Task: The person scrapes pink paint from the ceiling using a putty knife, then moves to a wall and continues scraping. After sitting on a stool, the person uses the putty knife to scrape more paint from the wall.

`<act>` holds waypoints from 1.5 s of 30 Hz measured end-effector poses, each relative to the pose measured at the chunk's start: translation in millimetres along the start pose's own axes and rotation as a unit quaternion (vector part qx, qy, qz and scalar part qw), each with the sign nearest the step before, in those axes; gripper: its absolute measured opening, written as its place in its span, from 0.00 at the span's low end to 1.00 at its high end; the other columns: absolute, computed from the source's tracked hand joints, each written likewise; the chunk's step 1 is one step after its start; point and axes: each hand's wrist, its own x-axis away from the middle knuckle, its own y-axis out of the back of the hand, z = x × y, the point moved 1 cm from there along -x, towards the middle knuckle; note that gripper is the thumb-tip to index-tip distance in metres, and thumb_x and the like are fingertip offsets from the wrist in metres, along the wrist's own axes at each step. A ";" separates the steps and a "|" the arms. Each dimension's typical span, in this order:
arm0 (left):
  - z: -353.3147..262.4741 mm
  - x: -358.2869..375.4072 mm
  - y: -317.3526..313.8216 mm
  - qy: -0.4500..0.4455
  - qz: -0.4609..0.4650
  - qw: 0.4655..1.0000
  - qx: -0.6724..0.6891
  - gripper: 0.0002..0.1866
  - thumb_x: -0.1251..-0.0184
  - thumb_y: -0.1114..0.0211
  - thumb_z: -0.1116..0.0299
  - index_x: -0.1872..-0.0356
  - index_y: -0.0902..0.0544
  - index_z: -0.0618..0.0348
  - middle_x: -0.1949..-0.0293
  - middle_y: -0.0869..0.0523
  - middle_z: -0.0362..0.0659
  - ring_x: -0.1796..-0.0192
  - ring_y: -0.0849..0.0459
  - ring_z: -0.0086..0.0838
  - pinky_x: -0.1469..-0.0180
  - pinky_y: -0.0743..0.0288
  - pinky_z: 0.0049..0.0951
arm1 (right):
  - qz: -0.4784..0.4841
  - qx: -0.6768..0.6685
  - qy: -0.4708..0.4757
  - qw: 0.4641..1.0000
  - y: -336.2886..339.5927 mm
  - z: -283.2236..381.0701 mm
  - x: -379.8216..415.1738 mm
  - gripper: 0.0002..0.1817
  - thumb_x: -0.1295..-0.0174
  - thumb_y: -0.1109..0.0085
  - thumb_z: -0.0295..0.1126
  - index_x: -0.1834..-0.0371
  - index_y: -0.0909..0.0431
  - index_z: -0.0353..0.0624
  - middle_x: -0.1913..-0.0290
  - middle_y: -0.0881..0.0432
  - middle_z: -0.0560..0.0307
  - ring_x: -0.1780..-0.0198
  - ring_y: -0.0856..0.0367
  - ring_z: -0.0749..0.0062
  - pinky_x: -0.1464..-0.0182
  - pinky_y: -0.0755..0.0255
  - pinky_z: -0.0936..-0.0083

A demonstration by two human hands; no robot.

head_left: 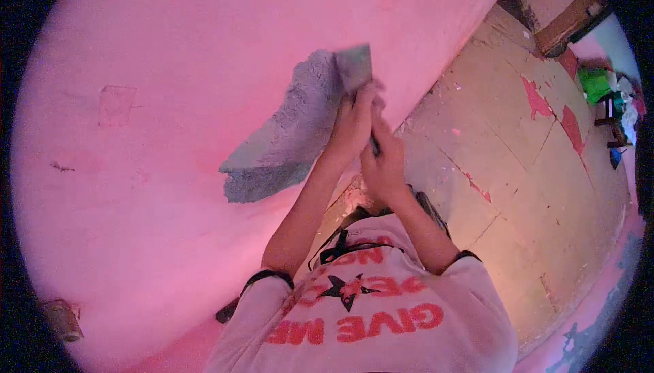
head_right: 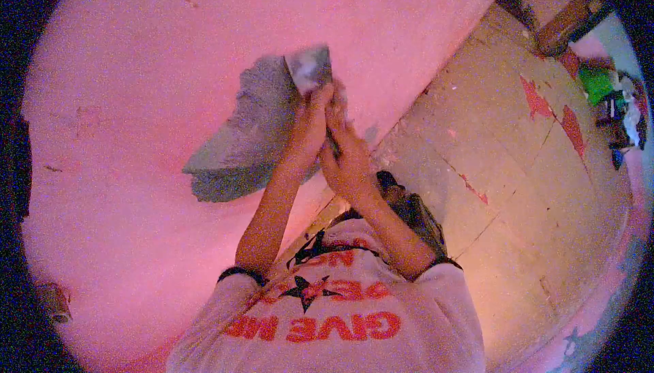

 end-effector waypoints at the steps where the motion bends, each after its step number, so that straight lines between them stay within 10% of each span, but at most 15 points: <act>1: -8.7 -4.5 -6.3 -0.010 -0.012 0.999 0.028 0.15 0.33 0.55 0.60 0.66 0.27 0.61 0.78 0.30 0.38 0.73 0.32 0.21 0.69 0.35 0.24 | 0.000 0.002 -0.005 1.000 1.8 4.6 -3.4 0.31 0.46 0.49 0.27 0.36 0.43 0.38 0.41 0.35 0.33 0.43 0.33 0.39 0.42 0.37 0.59; 4: -20.5 3.6 -7.2 0.010 -0.038 0.999 0.005 0.16 0.33 0.55 0.59 0.67 0.27 0.62 0.76 0.28 0.38 0.71 0.30 0.22 0.68 0.34 0.25 | -0.053 -0.003 0.106 0.993 3.1 16.7 -13.1 0.31 0.47 0.50 0.25 0.36 0.43 0.38 0.40 0.37 0.34 0.42 0.34 0.40 0.43 0.36 0.59; 10: 20.0 23.1 12.9 0.128 -0.053 0.990 0.033 0.15 0.33 0.53 0.60 0.69 0.28 0.63 0.75 0.28 0.38 0.69 0.30 0.22 0.65 0.33 0.24 | -0.017 0.002 0.019 1.000 -16.1 8.0 23.9 0.32 0.48 0.53 0.21 0.36 0.43 0.38 0.40 0.37 0.33 0.40 0.35 0.42 0.41 0.38 0.59; 25: 12.2 17.0 10.8 0.102 0.014 0.994 0.042 0.13 0.35 0.56 0.62 0.77 0.36 0.56 0.81 0.37 0.33 0.76 0.39 0.18 0.73 0.44 0.23 | 0.016 -0.003 -0.039 0.999 -6.5 11.1 22.2 0.27 0.49 0.52 0.22 0.41 0.37 0.32 0.42 0.32 0.36 0.38 0.36 0.48 0.37 0.44 0.67; 27: 15.5 14.8 10.5 0.101 -0.019 0.993 0.065 0.12 0.36 0.56 0.63 0.77 0.36 0.56 0.81 0.37 0.34 0.76 0.39 0.19 0.73 0.43 0.24 | 0.019 -0.022 -0.011 0.999 -7.5 7.5 20.4 0.30 0.49 0.48 0.26 0.39 0.38 0.38 0.44 0.31 0.34 0.47 0.27 0.47 0.50 0.30 0.63; 45: -9.8 29.7 9.7 0.117 -0.044 0.987 0.100 0.15 0.40 0.54 0.61 0.83 0.37 0.55 0.83 0.35 0.35 0.76 0.36 0.21 0.72 0.40 0.24 | -0.031 0.024 0.111 0.993 -4.7 29.7 21.6 0.28 0.45 0.52 0.25 0.37 0.41 0.39 0.45 0.32 0.33 0.55 0.24 0.41 0.54 0.29 0.59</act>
